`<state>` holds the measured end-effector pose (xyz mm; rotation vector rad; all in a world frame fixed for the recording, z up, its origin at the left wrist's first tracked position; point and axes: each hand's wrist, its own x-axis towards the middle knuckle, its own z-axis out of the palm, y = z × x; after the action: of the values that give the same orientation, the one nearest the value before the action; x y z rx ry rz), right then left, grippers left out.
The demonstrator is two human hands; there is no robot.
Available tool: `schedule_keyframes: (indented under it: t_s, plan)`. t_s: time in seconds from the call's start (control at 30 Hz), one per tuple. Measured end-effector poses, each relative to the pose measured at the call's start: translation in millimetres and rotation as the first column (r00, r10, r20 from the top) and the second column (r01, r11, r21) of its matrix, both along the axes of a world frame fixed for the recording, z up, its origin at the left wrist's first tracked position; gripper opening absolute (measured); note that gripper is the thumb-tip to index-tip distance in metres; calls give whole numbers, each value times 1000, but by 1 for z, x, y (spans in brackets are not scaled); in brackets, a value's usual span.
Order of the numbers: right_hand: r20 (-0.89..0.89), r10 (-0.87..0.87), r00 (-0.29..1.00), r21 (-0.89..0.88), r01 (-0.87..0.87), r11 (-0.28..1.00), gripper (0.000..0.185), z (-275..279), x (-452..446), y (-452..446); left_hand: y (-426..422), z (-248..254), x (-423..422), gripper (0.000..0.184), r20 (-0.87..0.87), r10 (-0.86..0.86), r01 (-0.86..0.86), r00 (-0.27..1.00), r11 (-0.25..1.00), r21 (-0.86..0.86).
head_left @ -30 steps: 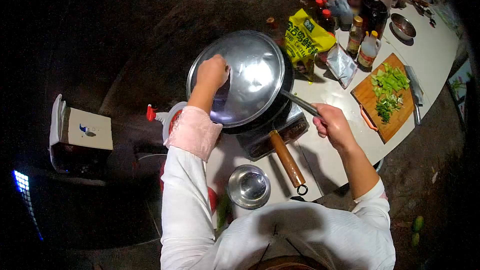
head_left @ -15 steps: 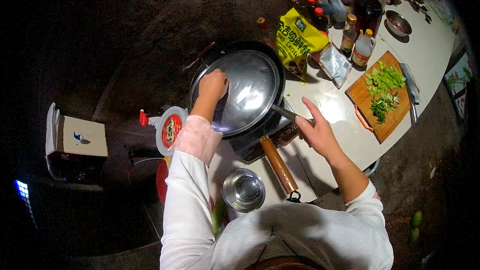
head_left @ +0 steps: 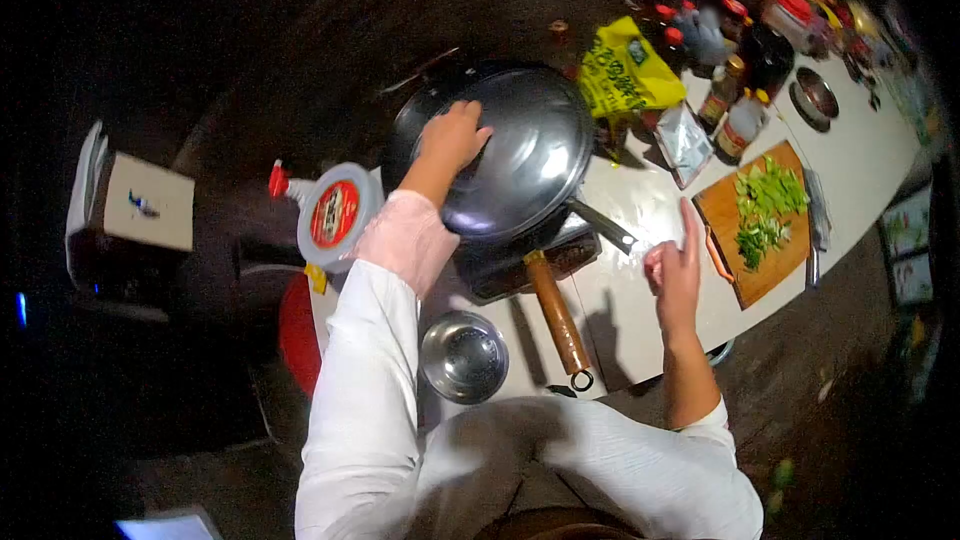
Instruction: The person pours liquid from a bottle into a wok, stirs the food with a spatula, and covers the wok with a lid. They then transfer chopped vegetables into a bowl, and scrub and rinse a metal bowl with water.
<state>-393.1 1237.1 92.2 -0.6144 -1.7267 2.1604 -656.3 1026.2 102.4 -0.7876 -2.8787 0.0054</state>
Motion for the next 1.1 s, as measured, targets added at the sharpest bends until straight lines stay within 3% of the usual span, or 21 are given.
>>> schedule_keyframes:
  t_s: [0.1,0.13,0.2,0.23,0.3,0.43,0.5,0.53,0.57,0.6,0.63,0.67,0.7,0.77,0.8,0.87,0.9,0.93,1.0,1.03,1.1]
  plan:
    - [-210,-131,969,23,139,990,52,-4,9,1,-14,20,11,50,25,23,-26,999,990,138]
    - [-268,-167,949,89,197,976,50,-7,13,2,-26,28,21,48,-14,5,-2,1000,971,241]
    - [-333,-228,915,-26,232,972,47,0,24,7,-61,49,43,43,-45,-43,57,998,932,358]
    - [-329,-244,912,62,279,958,39,12,34,0,-85,55,56,41,-62,-62,81,996,915,396]
    - [-439,-131,889,313,288,905,28,11,53,6,-136,71,90,39,-63,-42,66,997,890,451]
    - [-615,112,781,251,59,966,23,18,75,-27,-264,75,194,39,-76,229,-135,971,777,615]
    - [-470,407,783,226,-339,913,20,29,84,-67,-329,49,257,40,151,404,-371,902,550,748]
    - [-341,432,835,411,-280,867,18,23,85,-91,-352,34,289,39,338,456,-519,824,364,774]
    - [-255,608,752,505,-432,747,24,35,82,-126,-374,12,319,40,474,482,-628,737,228,744]
    - [-71,691,719,355,-630,691,23,31,81,-153,-390,-7,345,40,600,482,-717,638,89,691]
    - [46,770,636,283,-748,601,22,27,77,-186,-392,-18,370,39,651,458,-749,605,51,660]
    - [104,865,492,123,-869,479,20,24,74,-219,-416,-50,391,46,688,341,-756,641,127,642]
    - [150,922,358,89,-933,348,17,1,68,-245,-417,-66,401,46,767,342,-821,543,22,571]
    - [219,944,245,-170,-944,284,22,-25,66,-309,-428,-108,412,46,761,335,-807,556,-3,591]
    - [235,958,167,-236,-946,223,27,-32,63,-336,-413,-93,408,34,758,378,-810,531,-36,585]
    - [215,960,180,-267,-935,235,36,-55,63,-389,-429,-127,399,39,632,467,-772,618,214,598]
    - [235,950,207,-280,-921,270,38,-61,62,-414,-435,-134,391,39,638,458,-773,619,208,600]
    - [252,944,211,-282,-918,280,38,-72,59,-439,-441,-142,385,40,534,566,-768,628,342,542]
    - [324,864,386,-332,-809,486,35,-99,49,-480,-461,-146,376,47,381,663,-765,644,561,318]
    - [344,852,394,-325,-802,502,35,-111,42,-494,-471,-144,376,47,398,648,-760,650,562,326]
    - [337,853,398,-257,-833,490,45,-138,25,-518,-492,-132,374,50,538,671,-777,510,628,-46]
